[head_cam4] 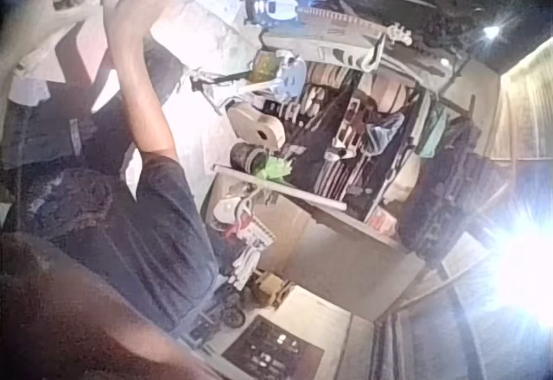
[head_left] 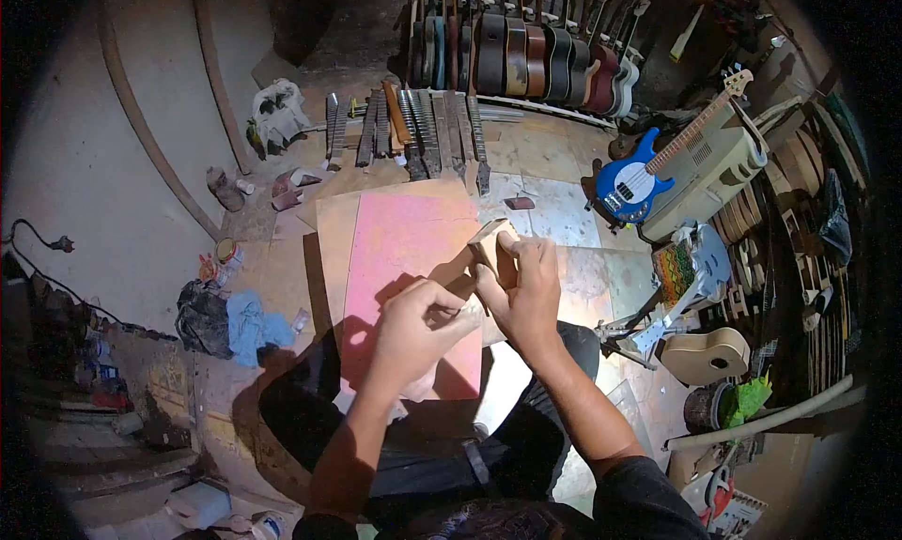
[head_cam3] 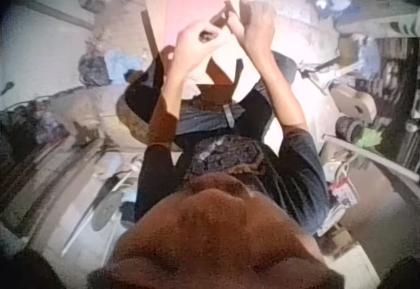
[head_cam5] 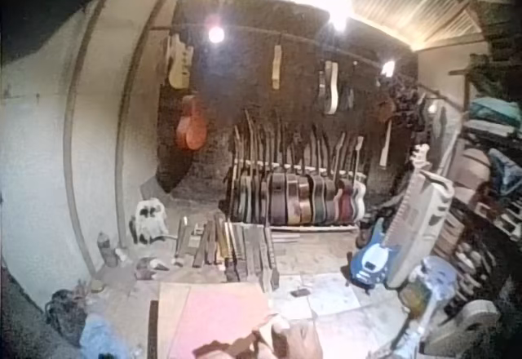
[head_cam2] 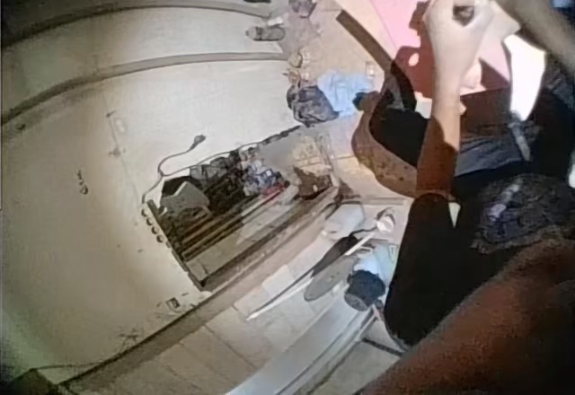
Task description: The person sands the edges and contours of a wooden guitar body using a sanding block, frequently turning the guitar body over to reach different sides.
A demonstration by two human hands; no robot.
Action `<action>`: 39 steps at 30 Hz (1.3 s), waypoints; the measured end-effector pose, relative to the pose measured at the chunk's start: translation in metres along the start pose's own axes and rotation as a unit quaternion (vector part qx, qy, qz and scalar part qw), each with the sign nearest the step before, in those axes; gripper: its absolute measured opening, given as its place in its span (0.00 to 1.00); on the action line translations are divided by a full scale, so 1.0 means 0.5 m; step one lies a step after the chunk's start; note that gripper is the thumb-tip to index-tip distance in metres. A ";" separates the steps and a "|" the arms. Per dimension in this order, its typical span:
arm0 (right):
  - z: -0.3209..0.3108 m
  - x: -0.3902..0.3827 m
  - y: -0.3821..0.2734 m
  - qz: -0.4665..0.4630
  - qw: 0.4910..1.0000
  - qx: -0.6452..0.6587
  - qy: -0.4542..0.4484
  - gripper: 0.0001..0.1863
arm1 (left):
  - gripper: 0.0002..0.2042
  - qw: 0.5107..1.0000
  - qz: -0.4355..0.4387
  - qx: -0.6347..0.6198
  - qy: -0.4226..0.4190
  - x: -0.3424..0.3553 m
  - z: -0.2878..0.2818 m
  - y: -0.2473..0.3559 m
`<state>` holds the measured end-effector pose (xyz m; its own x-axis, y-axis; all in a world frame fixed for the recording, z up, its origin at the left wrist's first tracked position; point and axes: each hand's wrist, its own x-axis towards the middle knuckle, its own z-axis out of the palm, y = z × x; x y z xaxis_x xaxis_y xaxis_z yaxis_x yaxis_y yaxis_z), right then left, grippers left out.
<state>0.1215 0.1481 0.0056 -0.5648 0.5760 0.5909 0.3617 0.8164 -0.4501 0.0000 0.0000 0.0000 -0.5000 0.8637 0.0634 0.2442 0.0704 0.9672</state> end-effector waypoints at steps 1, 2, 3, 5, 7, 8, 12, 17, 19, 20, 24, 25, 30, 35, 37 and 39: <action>0.000 -0.003 -0.001 0.007 1.000 0.008 0.006 0.25 | 0.11 0.997 -0.037 -0.074 -0.014 0.004 -0.008 -0.013; 0.000 -0.006 -0.001 0.013 1.000 0.016 0.011 0.24 | 0.11 0.986 -0.073 -0.147 -0.028 0.011 -0.014 -0.030; 0.002 -0.008 -0.002 0.010 1.000 0.021 0.019 0.24 | 0.11 0.978 -0.109 -0.178 0.007 0.019 -0.022 -0.054; 0.001 -0.009 0.001 0.004 0.999 0.032 0.038 0.24 | 0.18 0.977 -0.134 -0.114 0.117 0.022 -0.035 -0.150; -0.012 -0.009 0.016 0.012 0.999 0.032 0.025 0.24 | 0.25 0.958 -0.231 0.005 0.172 -0.015 0.009 -0.259; -0.022 -0.008 0.015 0.026 0.999 0.032 0.025 0.25 | 0.29 0.939 -0.275 0.074 0.193 -0.041 0.028 -0.331; -0.030 -0.022 0.046 0.066 0.996 0.052 0.022 0.25 | 0.41 0.875 -0.412 -0.112 0.230 -0.144 0.058 -0.426; -0.026 -0.034 0.077 0.101 0.992 0.058 0.040 0.23 | 0.38 0.757 -0.474 -0.443 0.074 -0.181 0.060 -0.416; -0.022 -0.053 0.118 0.153 0.979 0.132 0.040 0.23 | 0.32 0.745 -0.479 -0.457 0.078 -0.176 0.070 -0.387; -0.022 -0.060 0.131 0.211 0.954 0.209 0.047 0.24 | 0.29 0.750 -0.473 -0.456 0.082 -0.174 0.072 -0.371; -0.016 -0.059 0.185 0.249 0.869 0.415 0.100 0.22 | 0.25 0.773 -0.445 -0.432 0.134 -0.183 0.076 -0.366; -0.013 -0.060 0.196 0.252 0.824 0.498 0.095 0.21 | 0.25 0.779 -0.442 -0.418 0.152 -0.186 0.080 -0.364; 0.096 -0.119 0.326 0.454 0.793 0.401 0.068 0.14 | 0.27 0.804 -0.403 -0.383 0.209 -0.161 0.015 -0.431; 0.225 -0.230 0.422 0.499 0.779 0.377 0.046 0.16 | 0.28 0.906 -0.216 -0.186 0.312 -0.126 -0.026 -0.644; 0.263 -0.237 0.372 0.518 0.776 0.360 0.005 0.17 | 0.20 0.939 -0.061 0.094 0.326 -0.177 -0.106 -0.787; 0.265 -0.275 0.372 0.509 0.799 0.321 -0.004 0.17 | 0.15 0.937 -0.026 0.138 0.319 -0.185 -0.098 -0.830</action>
<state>0.1680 0.2154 -0.2481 -0.2267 0.9257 -0.3028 0.1838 -0.2646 -0.9467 -0.0959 -0.1334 -0.3951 -0.8905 0.3881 0.2377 0.3679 0.3066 0.8779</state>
